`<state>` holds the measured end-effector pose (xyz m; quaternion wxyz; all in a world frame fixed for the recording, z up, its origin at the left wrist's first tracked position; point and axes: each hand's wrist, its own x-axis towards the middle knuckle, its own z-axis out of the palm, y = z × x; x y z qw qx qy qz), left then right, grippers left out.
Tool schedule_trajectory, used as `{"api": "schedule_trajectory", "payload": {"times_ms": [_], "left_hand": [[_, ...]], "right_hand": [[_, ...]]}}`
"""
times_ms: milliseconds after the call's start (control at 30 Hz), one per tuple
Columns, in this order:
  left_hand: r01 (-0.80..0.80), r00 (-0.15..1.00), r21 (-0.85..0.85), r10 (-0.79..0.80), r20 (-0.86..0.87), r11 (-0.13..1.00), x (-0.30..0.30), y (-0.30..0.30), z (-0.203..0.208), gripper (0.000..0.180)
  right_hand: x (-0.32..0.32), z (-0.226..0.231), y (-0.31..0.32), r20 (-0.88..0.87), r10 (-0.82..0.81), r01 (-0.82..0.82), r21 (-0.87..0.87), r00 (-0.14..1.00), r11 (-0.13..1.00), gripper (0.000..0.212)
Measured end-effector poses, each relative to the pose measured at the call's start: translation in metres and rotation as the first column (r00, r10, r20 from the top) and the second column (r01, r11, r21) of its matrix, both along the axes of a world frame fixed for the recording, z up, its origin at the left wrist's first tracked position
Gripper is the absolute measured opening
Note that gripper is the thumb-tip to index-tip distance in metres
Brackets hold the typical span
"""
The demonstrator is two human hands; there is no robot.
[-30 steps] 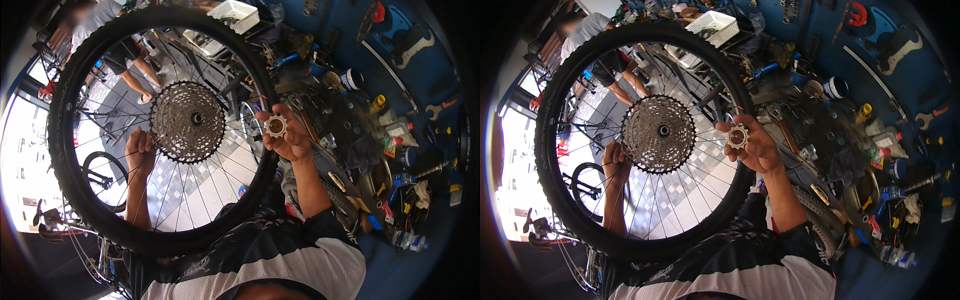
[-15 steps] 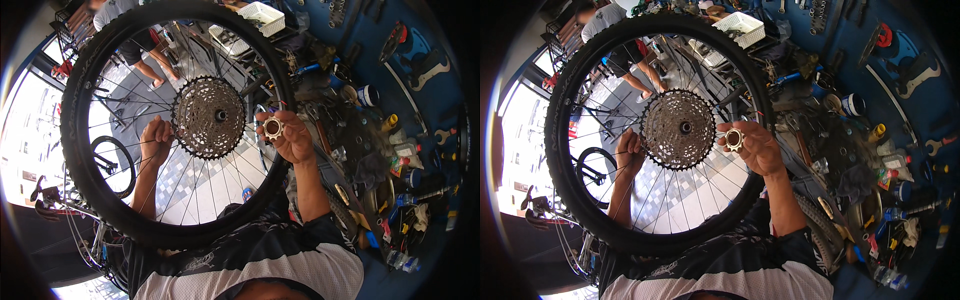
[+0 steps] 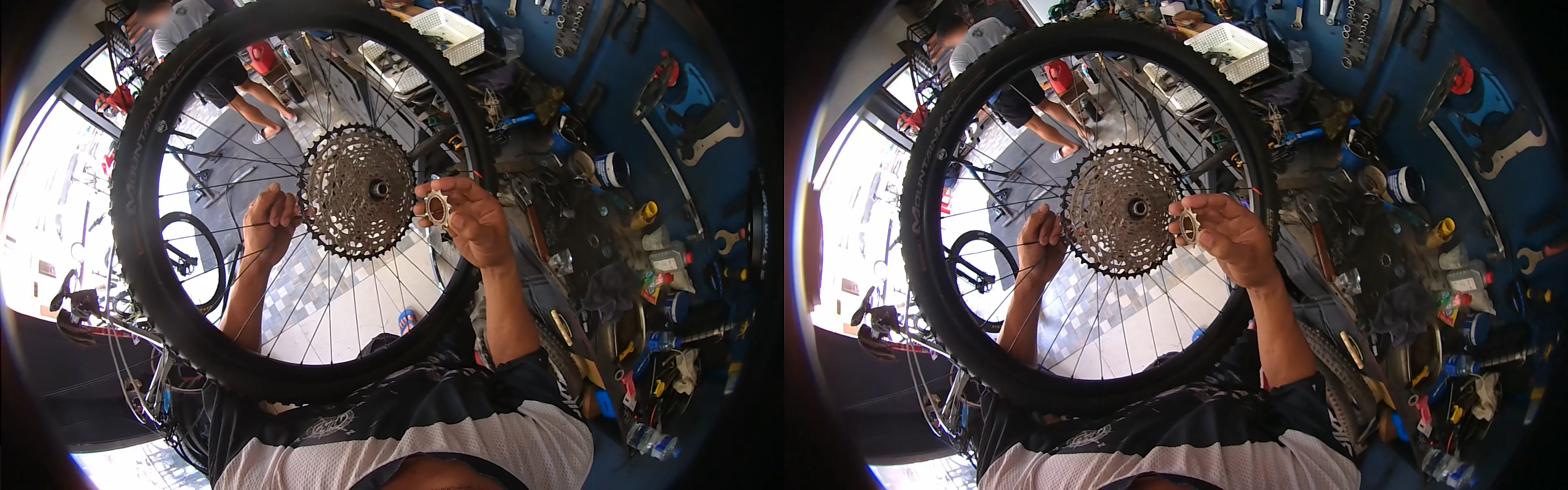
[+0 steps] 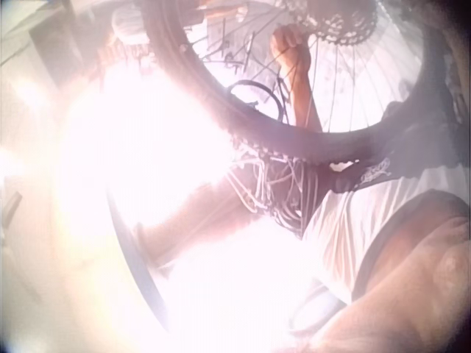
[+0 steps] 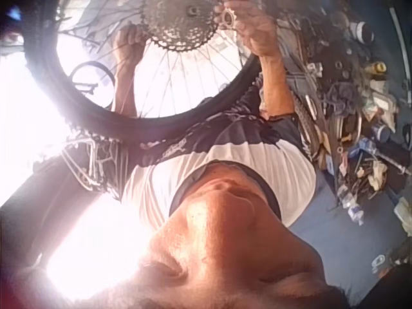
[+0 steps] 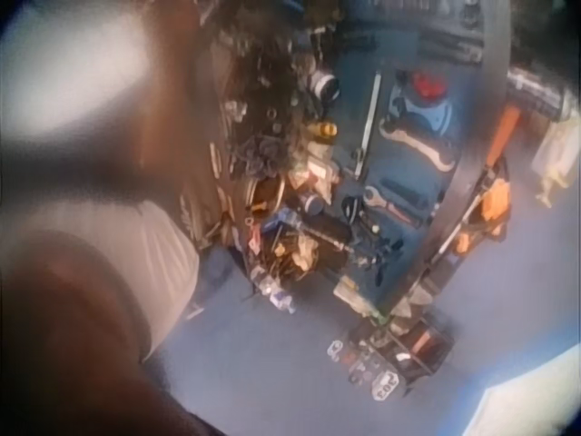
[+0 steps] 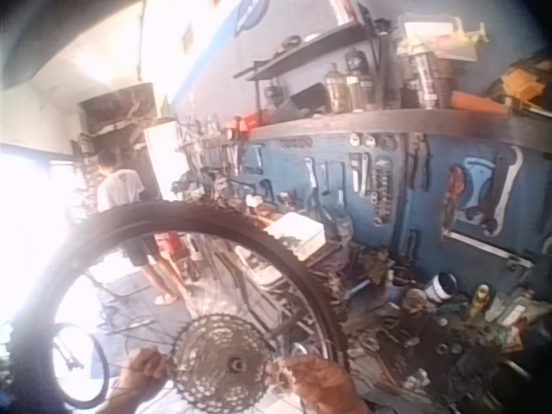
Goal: The person assembles a bicycle wheel by stacking multiple cassette cogs onto the hub, securing them with a lockring, and attaching a disc brake rotor. The person uses a chain whip and a lockring tool to tighten the lockring.
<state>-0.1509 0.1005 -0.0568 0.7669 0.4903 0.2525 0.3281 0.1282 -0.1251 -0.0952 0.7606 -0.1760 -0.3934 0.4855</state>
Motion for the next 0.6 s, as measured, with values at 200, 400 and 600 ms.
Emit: {"api": "schedule_trajectory", "payload": {"times_ms": [200, 400, 600], "left_hand": [[0.009, 1.0, -0.006, -0.009, -0.001, 1.0, 0.007, -0.005, 0.005, 0.057], [-0.099, 0.995, -0.003, 0.099, 0.01, 0.995, 0.016, -0.018, 0.01, 0.056], [-0.093, 0.996, 0.025, 0.093, 0.001, 0.995, 0.016, -0.017, 0.008, 0.056]], "right_hand": [[-0.015, 0.024, 0.014, 0.498, -0.284, 0.363, -0.069, 0.819, 0.929, 0.05], [-0.026, 0.044, 0.033, 0.79, -0.551, 0.568, 0.332, 0.269, 0.753, 0.048], [-0.028, 0.05, 0.044, 0.816, -0.574, 0.528, 0.46, 0.064, 0.714, 0.043]]}}
